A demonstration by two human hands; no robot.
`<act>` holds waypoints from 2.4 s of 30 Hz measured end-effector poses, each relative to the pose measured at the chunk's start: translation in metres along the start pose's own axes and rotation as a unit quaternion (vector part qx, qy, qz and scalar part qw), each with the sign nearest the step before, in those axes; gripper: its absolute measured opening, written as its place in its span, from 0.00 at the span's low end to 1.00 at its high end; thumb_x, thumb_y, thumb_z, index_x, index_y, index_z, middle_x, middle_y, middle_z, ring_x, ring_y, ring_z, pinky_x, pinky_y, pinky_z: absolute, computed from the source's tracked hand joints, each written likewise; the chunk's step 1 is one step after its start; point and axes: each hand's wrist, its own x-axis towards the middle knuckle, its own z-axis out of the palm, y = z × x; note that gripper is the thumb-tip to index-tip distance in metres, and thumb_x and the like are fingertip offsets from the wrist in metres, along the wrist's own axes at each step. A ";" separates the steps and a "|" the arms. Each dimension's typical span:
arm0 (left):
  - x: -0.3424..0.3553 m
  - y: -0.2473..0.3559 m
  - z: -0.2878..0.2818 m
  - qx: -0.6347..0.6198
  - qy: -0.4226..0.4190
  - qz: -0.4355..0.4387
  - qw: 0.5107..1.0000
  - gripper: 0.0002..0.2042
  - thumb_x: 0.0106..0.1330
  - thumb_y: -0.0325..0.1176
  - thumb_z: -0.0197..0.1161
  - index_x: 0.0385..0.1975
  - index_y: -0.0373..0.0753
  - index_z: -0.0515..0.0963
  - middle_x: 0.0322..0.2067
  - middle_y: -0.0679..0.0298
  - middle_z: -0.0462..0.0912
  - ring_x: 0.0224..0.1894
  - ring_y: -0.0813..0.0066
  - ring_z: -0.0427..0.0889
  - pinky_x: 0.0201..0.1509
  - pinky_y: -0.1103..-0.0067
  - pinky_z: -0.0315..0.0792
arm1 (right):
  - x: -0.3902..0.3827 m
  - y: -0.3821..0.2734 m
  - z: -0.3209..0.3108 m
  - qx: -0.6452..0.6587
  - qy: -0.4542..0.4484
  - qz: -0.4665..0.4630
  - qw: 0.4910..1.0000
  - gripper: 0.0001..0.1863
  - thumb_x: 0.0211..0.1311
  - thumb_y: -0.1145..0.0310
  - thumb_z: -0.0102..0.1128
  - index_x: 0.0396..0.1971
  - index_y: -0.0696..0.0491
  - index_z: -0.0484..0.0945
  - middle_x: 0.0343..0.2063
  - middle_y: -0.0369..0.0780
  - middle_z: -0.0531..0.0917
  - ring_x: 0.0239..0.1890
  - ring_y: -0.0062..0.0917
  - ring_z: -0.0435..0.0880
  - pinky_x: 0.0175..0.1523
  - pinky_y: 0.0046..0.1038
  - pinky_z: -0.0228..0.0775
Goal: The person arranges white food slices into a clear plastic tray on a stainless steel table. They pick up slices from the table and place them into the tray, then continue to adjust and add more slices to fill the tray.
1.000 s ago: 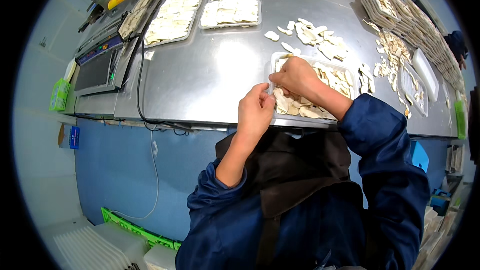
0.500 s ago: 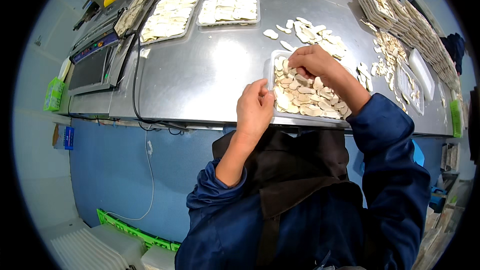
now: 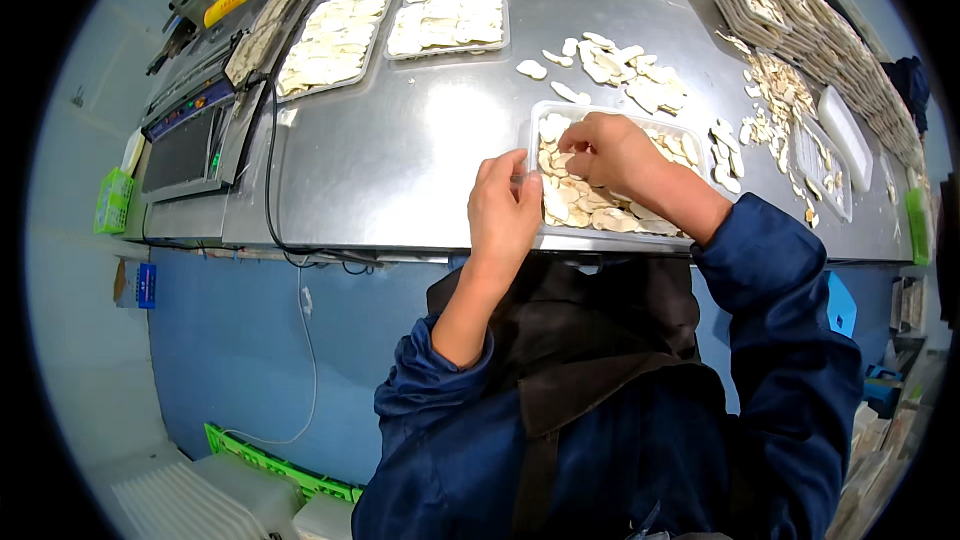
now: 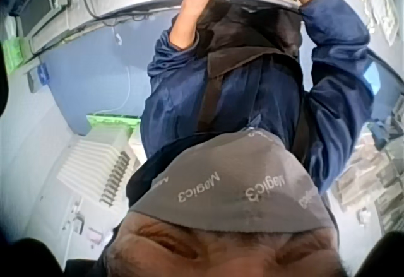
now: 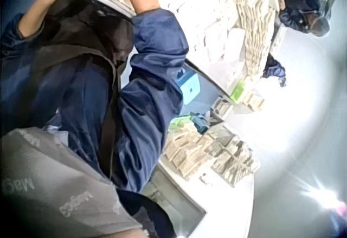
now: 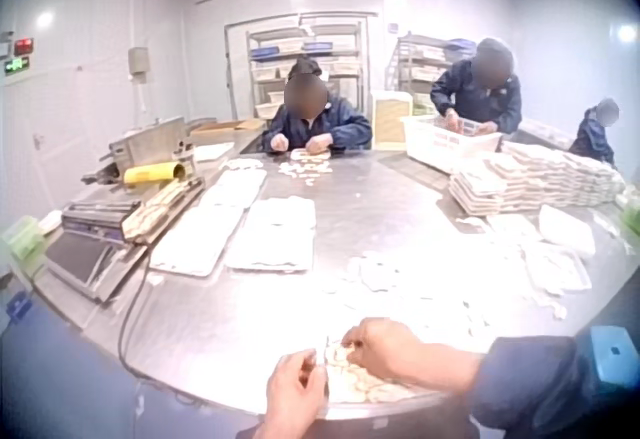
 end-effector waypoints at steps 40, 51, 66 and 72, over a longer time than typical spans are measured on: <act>0.026 0.028 0.041 0.304 -0.178 0.201 0.914 0.32 0.68 0.45 0.47 0.66 0.32 0.53 0.68 0.45 0.49 0.71 0.48 0.43 0.72 0.62 0.38 | -0.070 0.067 -0.064 0.094 0.185 0.127 0.970 0.10 0.57 0.70 0.59 0.32 0.63 0.80 0.23 0.40 0.82 0.26 0.18 0.77 0.33 0.23 0.68; 0.026 0.033 0.055 0.379 -0.235 0.193 0.874 0.32 0.68 0.51 0.44 0.67 0.38 0.54 0.69 0.48 0.48 0.72 0.52 0.44 0.72 0.64 0.38 | -0.146 0.159 -0.093 0.247 0.325 0.238 0.881 0.11 0.58 0.67 0.59 0.35 0.58 0.82 0.25 0.34 0.81 0.25 0.14 0.75 0.30 0.17 0.65; 0.113 0.034 0.040 0.249 -0.185 0.045 0.949 0.32 0.71 0.51 0.39 0.64 0.28 0.57 0.64 0.39 0.57 0.66 0.42 0.56 0.69 0.66 0.52 | -0.126 0.284 -0.279 0.606 0.441 0.160 0.642 0.17 0.58 0.61 0.65 0.36 0.60 0.78 0.30 0.41 0.83 0.31 0.19 0.82 0.36 0.14 0.78; 0.166 0.017 0.046 0.121 -0.282 -0.021 0.952 0.32 0.71 0.52 0.39 0.62 0.28 0.59 0.62 0.43 0.63 0.66 0.54 0.61 0.68 0.72 0.54 | -0.108 0.233 -0.194 0.358 0.341 0.193 0.848 0.13 0.61 0.63 0.61 0.39 0.57 0.79 0.32 0.36 0.83 0.32 0.21 0.80 0.40 0.21 0.74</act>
